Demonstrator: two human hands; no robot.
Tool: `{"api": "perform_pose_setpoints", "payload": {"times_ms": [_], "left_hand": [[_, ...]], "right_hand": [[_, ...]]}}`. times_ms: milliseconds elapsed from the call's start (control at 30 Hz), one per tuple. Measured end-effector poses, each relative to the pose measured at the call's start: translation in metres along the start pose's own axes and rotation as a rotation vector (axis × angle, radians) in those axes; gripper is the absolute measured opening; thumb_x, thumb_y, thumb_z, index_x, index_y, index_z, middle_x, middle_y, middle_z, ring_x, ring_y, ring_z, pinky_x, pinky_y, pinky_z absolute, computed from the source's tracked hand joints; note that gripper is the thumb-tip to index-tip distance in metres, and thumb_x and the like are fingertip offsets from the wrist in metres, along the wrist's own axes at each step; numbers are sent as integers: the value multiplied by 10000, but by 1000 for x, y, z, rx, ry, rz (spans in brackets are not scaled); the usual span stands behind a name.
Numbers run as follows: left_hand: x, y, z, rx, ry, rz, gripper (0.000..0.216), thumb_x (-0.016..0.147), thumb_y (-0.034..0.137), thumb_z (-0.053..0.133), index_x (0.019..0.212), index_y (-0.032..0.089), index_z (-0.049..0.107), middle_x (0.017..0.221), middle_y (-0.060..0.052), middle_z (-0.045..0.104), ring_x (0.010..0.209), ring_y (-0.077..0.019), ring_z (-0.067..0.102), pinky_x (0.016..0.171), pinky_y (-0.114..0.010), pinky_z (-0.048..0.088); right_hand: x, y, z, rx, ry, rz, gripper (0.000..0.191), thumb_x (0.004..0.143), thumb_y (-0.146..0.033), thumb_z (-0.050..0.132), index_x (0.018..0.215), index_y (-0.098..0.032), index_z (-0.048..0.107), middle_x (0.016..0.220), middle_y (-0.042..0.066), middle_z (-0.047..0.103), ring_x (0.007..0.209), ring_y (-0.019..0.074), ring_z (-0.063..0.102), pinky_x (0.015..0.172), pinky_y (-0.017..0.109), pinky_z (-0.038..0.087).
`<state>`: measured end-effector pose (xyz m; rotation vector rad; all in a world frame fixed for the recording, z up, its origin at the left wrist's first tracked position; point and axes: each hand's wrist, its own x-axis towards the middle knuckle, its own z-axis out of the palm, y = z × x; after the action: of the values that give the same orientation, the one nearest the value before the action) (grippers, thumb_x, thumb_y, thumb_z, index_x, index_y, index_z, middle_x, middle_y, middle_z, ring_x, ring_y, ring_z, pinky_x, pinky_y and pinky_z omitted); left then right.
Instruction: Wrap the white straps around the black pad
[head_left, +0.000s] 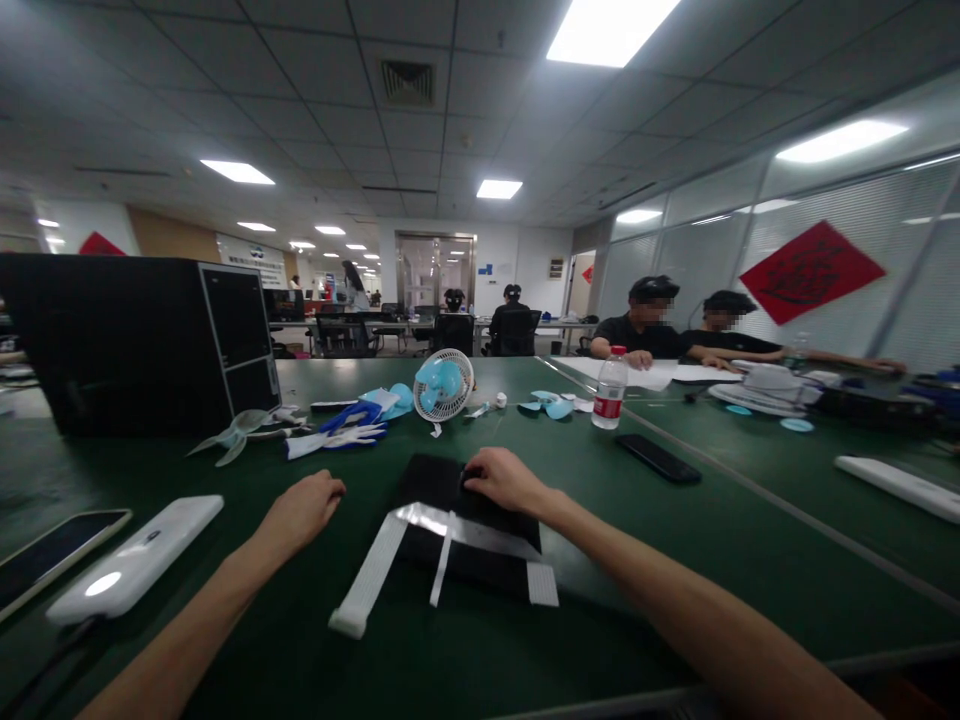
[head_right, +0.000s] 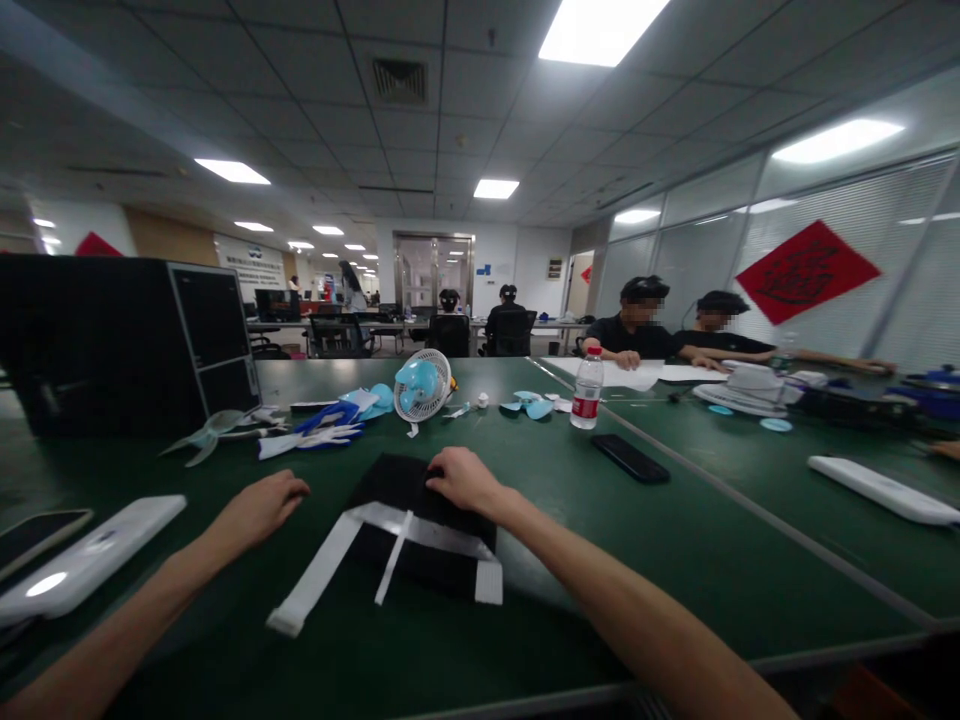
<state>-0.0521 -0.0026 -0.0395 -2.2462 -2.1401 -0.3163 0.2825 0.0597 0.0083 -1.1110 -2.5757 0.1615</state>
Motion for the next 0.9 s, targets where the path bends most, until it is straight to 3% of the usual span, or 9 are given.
{"api": "perform_pose_setpoints", "payload": {"times_ms": [233,333,433,633,800,900], "left_hand": [[-2,7,2,-62,-57,6,339,850,356,434,1070,218,651,1085,-68,609,967,-221,601,829,-345,479],[-2,12,4,-81,-79,23,343,847,363,440,1077,215,647,1086,-70,614,970,-222,603,838,-348,478],[-2,13,5,-95,-109,11,349,844,366,443,1086,209,641,1091,-72,616,978,-225,600,835,-349,481],[-2,9,8,-119,-133,1,345,834,384,450,1069,220,642,1097,-68,615,975,-224,599,833,-349,486],[0,7,9,-121,-137,-11,338,826,381,461,1070,229,639,1103,-66,611,968,-221,602,831,-347,487],[0,8,10,-105,-134,3,339,829,380,460,1067,221,641,1097,-71,612,960,-221,605,819,-342,487]], "right_hand": [[-35,120,-47,-183,152,514,278,819,-329,552,904,-147,744,877,93,713,806,193,633,676,240,420],[-57,167,-55,-230,153,736,266,804,-316,564,880,-138,746,880,121,709,841,228,646,670,258,430],[-73,197,-55,-249,143,875,236,777,-288,590,871,-131,739,939,150,700,896,260,648,684,274,445],[-84,210,-53,-269,134,942,241,779,-285,598,904,-113,710,996,190,680,911,275,656,708,303,468],[-92,189,-63,-322,161,940,423,832,-468,533,929,-86,684,1002,230,668,939,319,640,743,359,470],[-104,172,-65,-218,74,955,487,822,-556,504,763,-108,685,842,198,690,815,283,663,684,327,475]]}}
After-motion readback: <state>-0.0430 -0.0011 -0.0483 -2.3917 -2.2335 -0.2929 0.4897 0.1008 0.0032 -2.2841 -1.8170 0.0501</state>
